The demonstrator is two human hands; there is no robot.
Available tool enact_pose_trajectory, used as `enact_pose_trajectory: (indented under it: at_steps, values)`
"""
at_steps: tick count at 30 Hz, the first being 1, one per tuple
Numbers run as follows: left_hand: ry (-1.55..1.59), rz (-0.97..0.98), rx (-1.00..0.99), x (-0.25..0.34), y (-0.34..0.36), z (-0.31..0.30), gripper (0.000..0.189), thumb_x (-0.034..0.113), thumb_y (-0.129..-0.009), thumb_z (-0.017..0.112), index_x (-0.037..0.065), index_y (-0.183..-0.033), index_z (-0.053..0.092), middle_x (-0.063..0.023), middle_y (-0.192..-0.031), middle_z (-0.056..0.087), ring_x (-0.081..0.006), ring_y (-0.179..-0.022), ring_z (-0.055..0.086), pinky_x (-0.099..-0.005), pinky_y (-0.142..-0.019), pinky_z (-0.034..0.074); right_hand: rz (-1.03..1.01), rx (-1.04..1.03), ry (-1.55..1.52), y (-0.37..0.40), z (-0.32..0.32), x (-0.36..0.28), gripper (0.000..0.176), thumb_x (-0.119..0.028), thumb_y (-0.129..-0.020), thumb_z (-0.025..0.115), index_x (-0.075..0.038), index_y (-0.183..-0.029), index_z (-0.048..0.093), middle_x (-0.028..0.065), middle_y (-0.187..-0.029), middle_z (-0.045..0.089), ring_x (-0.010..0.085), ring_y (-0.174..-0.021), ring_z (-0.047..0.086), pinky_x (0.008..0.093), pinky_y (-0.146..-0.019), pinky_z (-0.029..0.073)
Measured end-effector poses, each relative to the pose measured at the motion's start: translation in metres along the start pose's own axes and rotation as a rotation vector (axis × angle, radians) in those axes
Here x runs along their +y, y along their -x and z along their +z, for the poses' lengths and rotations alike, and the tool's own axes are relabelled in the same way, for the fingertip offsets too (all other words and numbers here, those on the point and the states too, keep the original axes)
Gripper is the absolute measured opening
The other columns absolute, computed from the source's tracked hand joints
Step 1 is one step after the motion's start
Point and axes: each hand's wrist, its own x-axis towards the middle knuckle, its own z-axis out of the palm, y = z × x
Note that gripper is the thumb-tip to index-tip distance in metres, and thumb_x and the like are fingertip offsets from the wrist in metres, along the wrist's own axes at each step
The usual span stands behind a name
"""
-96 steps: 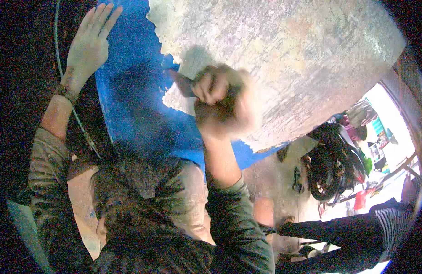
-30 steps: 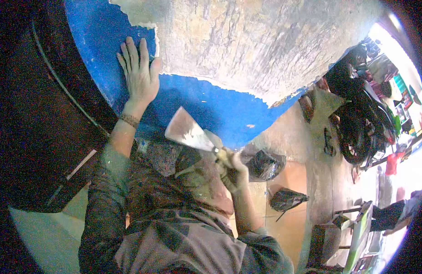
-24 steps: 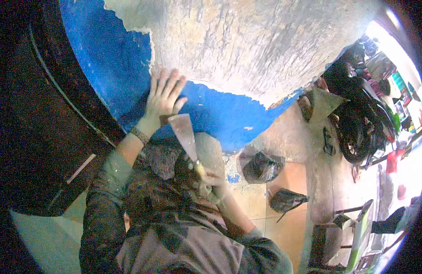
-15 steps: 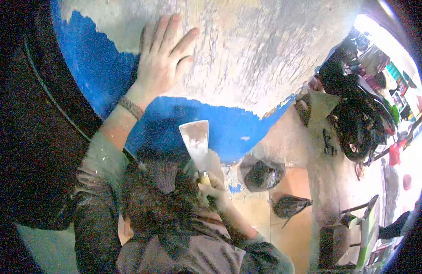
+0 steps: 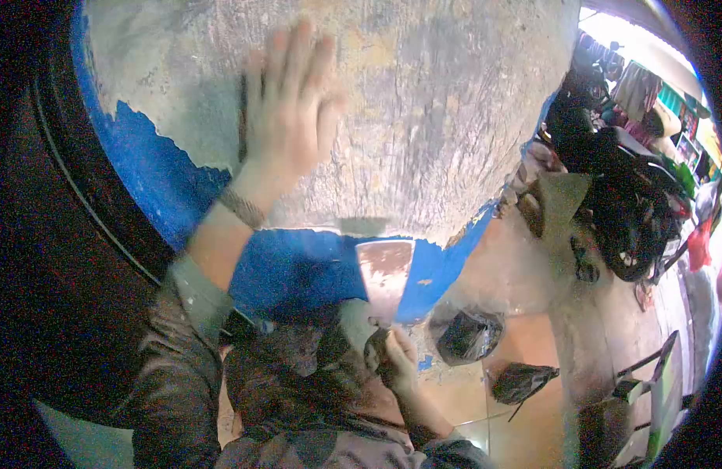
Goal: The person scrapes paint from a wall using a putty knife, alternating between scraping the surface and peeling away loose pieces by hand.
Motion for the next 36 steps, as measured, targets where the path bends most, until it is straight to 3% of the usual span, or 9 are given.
enact_pose_trajectory:
  at_steps: [5,9,12,13,14,16,19,25,36]
  values:
    - [-0.041,0.071,-0.408,0.038,0.154,0.015,0.055,0.034,-0.092,0.041,0.014,-0.142,0.032,-0.0060,-0.150,0.024,-0.0277,-0.138,0.018,-0.0482,-0.111,0.014,-0.072,0.000,0.039,-0.003,-0.004,-0.001,0.041,-0.027,-0.095,0.045,0.003,-0.122,0.043,0.0044,-0.061,0.044,0.0136,-0.045,0.044,0.0250,-0.038,0.034]
    - [0.177,-0.054,-0.375,0.049,0.190,-0.019,0.042,0.020,-0.088,0.051,0.004,-0.127,0.051,-0.0155,-0.137,0.043,-0.0297,-0.128,0.038,-0.0450,-0.106,0.028,0.101,-0.026,0.082,-0.009,-0.003,-0.004,0.036,-0.024,-0.096,0.042,-0.002,-0.124,0.043,0.0030,-0.063,0.043,0.0110,-0.045,0.042,0.0235,-0.038,0.032]
    - [0.495,-0.369,-0.178,0.090,0.187,-0.042,0.019,0.013,-0.084,0.055,-0.001,-0.094,0.063,-0.0150,-0.091,0.062,-0.0336,-0.088,0.057,-0.0435,-0.081,0.042,0.033,-0.030,0.103,-0.030,0.023,-0.001,0.035,-0.023,-0.096,0.043,-0.004,-0.126,0.042,-0.0001,-0.063,0.040,0.0090,-0.044,0.037,0.0214,-0.039,0.031]
    - [0.701,-0.723,-0.215,0.110,0.185,-0.044,0.017,0.014,-0.088,0.055,-0.002,-0.089,0.061,-0.0113,-0.077,0.061,-0.0235,-0.072,0.058,-0.0368,-0.070,0.045,-0.012,-0.030,0.068,-0.036,0.032,-0.002,0.037,-0.023,-0.096,0.044,-0.005,-0.128,0.040,-0.0009,-0.064,0.040,0.0079,-0.044,0.036,0.0205,-0.039,0.030]
    - [0.901,-0.937,-0.265,0.118,0.180,-0.043,0.020,0.016,-0.090,0.055,-0.002,-0.089,0.061,-0.0104,-0.074,0.061,-0.0175,-0.069,0.056,-0.0326,-0.064,0.044,-0.015,-0.028,0.069,-0.042,0.035,-0.001,0.037,-0.023,-0.096,0.044,-0.005,-0.128,0.040,-0.0009,-0.064,0.040,0.0079,-0.044,0.036,0.0205,-0.039,0.030]
    - [1.187,-1.145,-0.307,0.128,0.175,-0.035,0.025,0.022,-0.093,0.054,-0.003,-0.087,0.059,-0.0061,-0.069,0.060,-0.0055,-0.066,0.049,-0.0250,-0.057,0.042,-0.023,-0.116,0.047,-0.051,0.034,0.003,0.048,-0.020,-0.096,0.046,-0.004,-0.139,0.032,0.0026,-0.101,0.055,0.0085,-0.086,0.051,0.0217,-0.076,0.042]
    - [1.439,-1.354,-0.333,0.130,0.166,-0.024,0.021,0.020,-0.095,0.051,0.002,-0.087,0.059,0.0004,-0.076,0.055,-0.0052,-0.072,0.047,-0.0199,-0.063,0.039,-0.194,-0.050,0.459,-0.065,0.029,0.012,0.055,-0.020,-0.098,0.041,-0.007,-0.146,0.016,-0.0005,-0.082,0.052,0.0051,-0.068,0.050,0.0187,-0.060,0.042]
    - [1.394,-1.147,-0.194,0.087,0.044,-0.034,0.019,0.020,-0.090,0.057,0.004,-0.081,0.060,0.0035,-0.077,0.054,-0.0043,-0.069,0.046,-0.0216,-0.059,0.038,-0.188,0.019,0.168,-0.087,0.126,-0.087,0.052,-0.023,-0.096,0.045,-0.011,-0.143,0.027,-0.0021,-0.061,0.050,0.0041,-0.037,0.037,0.0187,-0.032,0.026]
    - [1.059,-0.861,-0.054,0.041,-0.020,-0.048,0.039,0.034,-0.090,0.056,0.000,-0.070,0.059,-0.0008,-0.064,0.053,-0.0085,-0.061,0.047,-0.0266,-0.054,0.037,-0.368,-0.175,0.266,-0.126,0.179,-0.134,0.052,-0.023,-0.096,0.041,-0.007,-0.143,0.024,-0.0030,-0.055,0.045,0.0051,-0.037,0.038,0.0190,-0.032,0.027]
